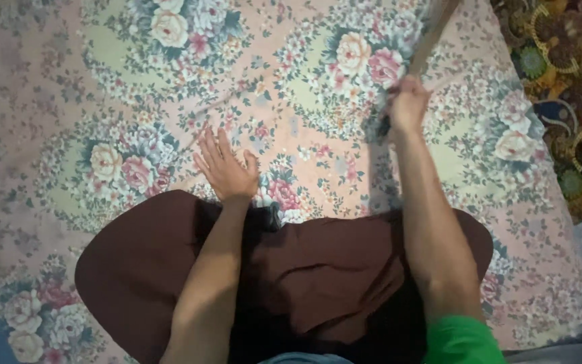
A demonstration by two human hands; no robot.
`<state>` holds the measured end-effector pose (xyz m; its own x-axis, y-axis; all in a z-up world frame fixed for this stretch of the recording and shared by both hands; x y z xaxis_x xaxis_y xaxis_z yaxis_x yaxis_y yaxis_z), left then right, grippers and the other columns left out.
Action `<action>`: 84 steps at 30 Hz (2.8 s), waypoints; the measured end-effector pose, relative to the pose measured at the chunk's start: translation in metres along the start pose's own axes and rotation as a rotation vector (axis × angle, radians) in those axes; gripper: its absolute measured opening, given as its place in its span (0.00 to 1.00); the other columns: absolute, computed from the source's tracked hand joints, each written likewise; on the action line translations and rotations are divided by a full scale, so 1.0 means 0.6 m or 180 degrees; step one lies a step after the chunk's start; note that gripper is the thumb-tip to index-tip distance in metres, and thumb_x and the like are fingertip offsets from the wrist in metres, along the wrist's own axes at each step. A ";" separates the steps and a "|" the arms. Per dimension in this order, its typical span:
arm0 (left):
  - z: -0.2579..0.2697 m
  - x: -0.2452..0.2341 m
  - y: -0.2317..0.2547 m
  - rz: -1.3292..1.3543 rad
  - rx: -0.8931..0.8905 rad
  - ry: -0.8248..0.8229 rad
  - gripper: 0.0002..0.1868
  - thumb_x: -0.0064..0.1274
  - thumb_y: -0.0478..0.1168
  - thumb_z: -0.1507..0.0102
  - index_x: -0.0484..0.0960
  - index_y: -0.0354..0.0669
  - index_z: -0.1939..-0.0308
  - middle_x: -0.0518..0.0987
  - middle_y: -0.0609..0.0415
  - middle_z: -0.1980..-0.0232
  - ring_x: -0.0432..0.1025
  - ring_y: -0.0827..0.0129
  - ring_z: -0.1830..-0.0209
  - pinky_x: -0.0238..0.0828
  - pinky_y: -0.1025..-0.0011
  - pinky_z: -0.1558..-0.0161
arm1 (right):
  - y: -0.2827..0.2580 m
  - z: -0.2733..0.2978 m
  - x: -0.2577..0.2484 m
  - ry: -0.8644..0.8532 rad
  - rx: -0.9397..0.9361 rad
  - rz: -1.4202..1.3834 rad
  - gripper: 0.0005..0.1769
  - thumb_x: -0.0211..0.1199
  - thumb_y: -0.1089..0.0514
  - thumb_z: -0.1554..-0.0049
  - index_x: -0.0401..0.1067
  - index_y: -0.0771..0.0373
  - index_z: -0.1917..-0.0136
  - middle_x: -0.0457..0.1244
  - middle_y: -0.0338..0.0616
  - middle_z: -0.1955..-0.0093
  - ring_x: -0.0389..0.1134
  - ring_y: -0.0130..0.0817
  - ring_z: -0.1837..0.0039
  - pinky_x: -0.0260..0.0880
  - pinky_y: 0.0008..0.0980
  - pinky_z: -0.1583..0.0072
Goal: The recorder is using a stick broom to sweep and clean a bed covered in a floral sheet.
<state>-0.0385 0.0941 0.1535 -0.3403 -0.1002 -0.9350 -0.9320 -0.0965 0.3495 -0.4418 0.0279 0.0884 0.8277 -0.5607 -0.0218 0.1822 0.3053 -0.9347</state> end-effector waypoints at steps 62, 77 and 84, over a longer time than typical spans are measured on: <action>0.004 -0.006 0.006 -0.0039 0.0301 0.0530 0.38 0.52 0.45 0.37 0.65 0.34 0.24 0.60 0.36 0.21 0.51 0.44 0.17 0.40 0.39 0.20 | -0.047 0.213 0.329 -0.1950 0.1129 -0.0368 0.14 0.46 0.57 0.33 0.68 0.69 0.47 0.67 0.43 0.67 0.57 0.26 0.74 0.59 0.28 0.72; 0.003 -0.009 0.003 0.0028 0.0287 0.0411 0.38 0.51 0.45 0.37 0.63 0.32 0.24 0.57 0.35 0.20 0.48 0.44 0.17 0.37 0.37 0.22 | -0.016 -0.031 0.074 -0.0348 0.0672 -0.2202 0.18 0.42 0.50 0.31 0.67 0.61 0.54 0.51 0.31 0.70 0.49 0.23 0.72 0.52 0.28 0.71; 0.005 -0.014 0.007 0.0080 0.0205 0.0344 0.38 0.50 0.45 0.36 0.63 0.34 0.23 0.56 0.37 0.19 0.46 0.45 0.17 0.36 0.40 0.21 | -0.032 0.082 0.213 -0.0724 0.0174 -0.1539 0.12 0.47 0.52 0.33 0.68 0.61 0.49 0.57 0.38 0.69 0.59 0.29 0.70 0.60 0.32 0.68</action>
<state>-0.0403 0.0977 0.1625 -0.3514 -0.2082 -0.9128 -0.9306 -0.0292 0.3649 -0.3133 -0.0116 0.1210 0.7355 -0.4682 0.4897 0.5935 0.0966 -0.7990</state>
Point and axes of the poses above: each hand's wrist, its own z-axis away from the middle knuckle, its own x-axis out of the palm, y = z × x, the point moved 4 cm from there along -z, towards the middle knuckle
